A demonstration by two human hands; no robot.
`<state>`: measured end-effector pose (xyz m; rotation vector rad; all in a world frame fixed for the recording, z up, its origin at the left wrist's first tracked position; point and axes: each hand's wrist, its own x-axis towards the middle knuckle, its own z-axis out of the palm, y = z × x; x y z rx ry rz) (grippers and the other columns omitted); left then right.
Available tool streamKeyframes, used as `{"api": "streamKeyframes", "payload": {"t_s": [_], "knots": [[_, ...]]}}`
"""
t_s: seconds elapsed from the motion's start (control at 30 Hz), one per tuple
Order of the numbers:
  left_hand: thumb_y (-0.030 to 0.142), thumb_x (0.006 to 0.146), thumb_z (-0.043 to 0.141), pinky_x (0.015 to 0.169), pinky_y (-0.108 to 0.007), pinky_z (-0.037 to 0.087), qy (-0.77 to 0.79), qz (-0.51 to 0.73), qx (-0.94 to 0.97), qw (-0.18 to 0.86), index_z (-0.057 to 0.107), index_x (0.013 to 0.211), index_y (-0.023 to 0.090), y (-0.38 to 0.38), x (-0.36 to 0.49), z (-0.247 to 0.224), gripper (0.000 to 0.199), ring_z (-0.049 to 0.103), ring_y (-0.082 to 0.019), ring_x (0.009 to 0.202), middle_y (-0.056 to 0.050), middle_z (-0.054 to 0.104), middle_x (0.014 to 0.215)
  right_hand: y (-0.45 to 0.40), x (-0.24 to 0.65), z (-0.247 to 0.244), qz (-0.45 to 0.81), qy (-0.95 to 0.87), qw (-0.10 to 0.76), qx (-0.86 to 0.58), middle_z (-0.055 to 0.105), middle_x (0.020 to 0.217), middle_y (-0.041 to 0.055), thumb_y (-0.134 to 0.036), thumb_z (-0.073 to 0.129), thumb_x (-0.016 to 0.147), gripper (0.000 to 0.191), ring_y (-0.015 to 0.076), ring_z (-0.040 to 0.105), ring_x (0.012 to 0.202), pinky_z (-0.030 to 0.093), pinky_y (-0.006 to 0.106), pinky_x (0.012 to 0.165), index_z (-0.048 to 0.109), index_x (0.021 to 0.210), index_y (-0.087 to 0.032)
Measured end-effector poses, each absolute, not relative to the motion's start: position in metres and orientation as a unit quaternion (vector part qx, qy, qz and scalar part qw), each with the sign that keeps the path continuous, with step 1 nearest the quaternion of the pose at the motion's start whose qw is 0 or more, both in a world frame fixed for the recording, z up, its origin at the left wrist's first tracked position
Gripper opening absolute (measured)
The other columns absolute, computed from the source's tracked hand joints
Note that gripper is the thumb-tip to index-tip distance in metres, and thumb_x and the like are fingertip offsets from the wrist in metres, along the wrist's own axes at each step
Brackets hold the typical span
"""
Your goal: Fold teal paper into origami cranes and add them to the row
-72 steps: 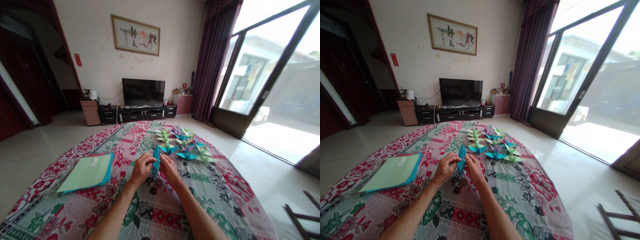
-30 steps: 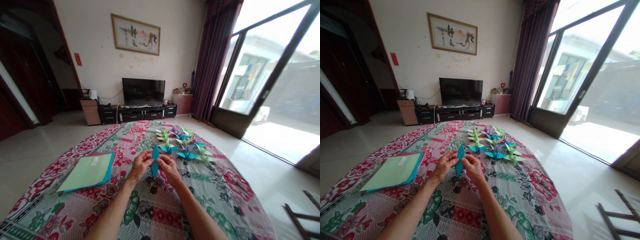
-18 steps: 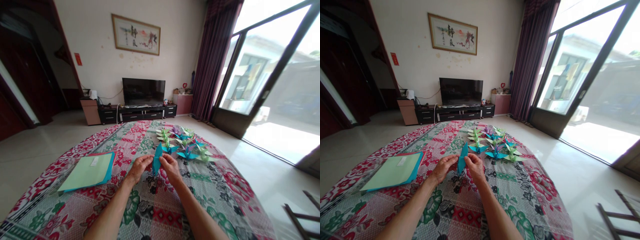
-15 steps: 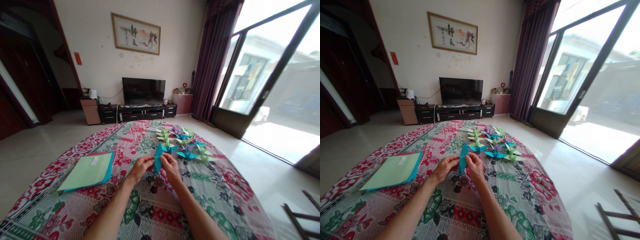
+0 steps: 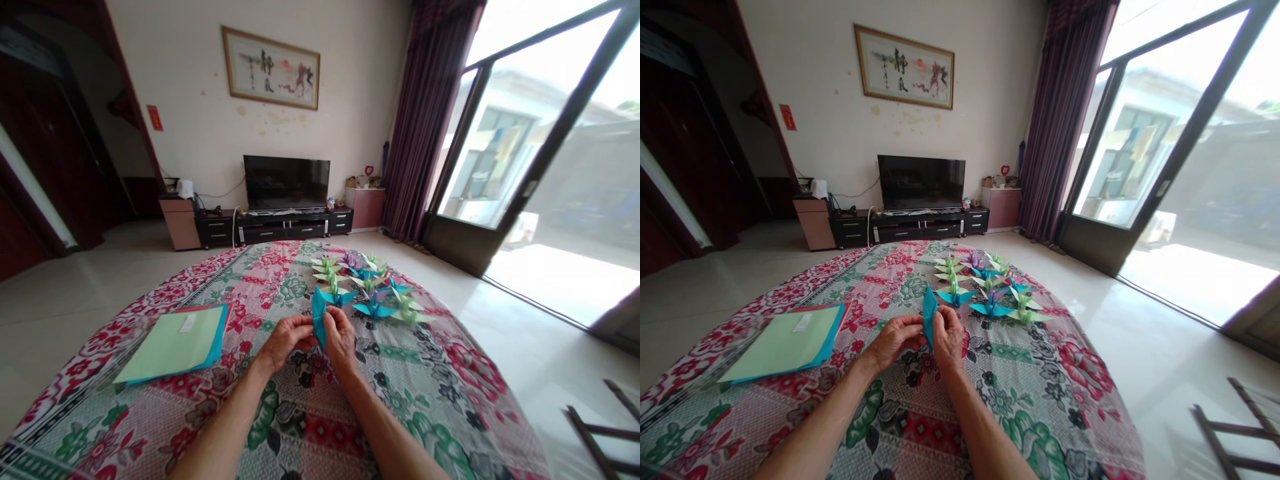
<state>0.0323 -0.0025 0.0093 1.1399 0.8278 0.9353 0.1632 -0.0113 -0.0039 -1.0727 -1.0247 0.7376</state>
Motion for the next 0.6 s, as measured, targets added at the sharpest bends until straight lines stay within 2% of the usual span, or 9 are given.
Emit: {"api": "streamKeyframes", "payload": {"t_s": [0.27,0.47,0.6], "knots": [[0.040,0.064,0.070,0.048,-0.020,0.042,0.409,0.424,0.520,0.618,0.067,0.087,0.012,-0.001,0.037,0.009,0.036,0.058,-0.012,0.050,-0.001,0.065,0.056,-0.015,0.162,-0.002,0.291,-0.495,0.664,-0.479,0.061,0.077,0.0016,-0.039,0.053,0.077,0.025,0.0150,0.052,0.070,0.042,0.026,0.068,0.059,0.086,-0.017],[0.044,0.067,0.066,0.045,-0.020,0.039,0.426,0.425,0.545,0.583,0.065,0.072,0.013,0.000,0.031,0.013,0.030,0.054,-0.011,0.044,-0.001,0.062,0.049,-0.018,0.162,0.003,0.412,-0.486,0.649,-0.416,0.060,0.072,0.0004,-0.040,0.060,0.073,0.025,0.0128,0.051,0.064,0.042,0.023,0.059,0.060,0.083,-0.018],[0.043,0.067,0.066,0.045,-0.020,0.038,0.421,0.423,0.541,0.592,0.064,0.070,0.014,0.001,0.027,0.014,0.030,0.055,-0.012,0.043,-0.001,0.062,0.048,-0.014,0.165,-0.002,0.490,-0.460,0.634,-0.382,0.059,0.069,-0.0005,-0.042,0.065,0.070,0.028,0.0109,0.048,0.058,0.041,0.022,0.055,0.060,0.083,-0.017]]}}
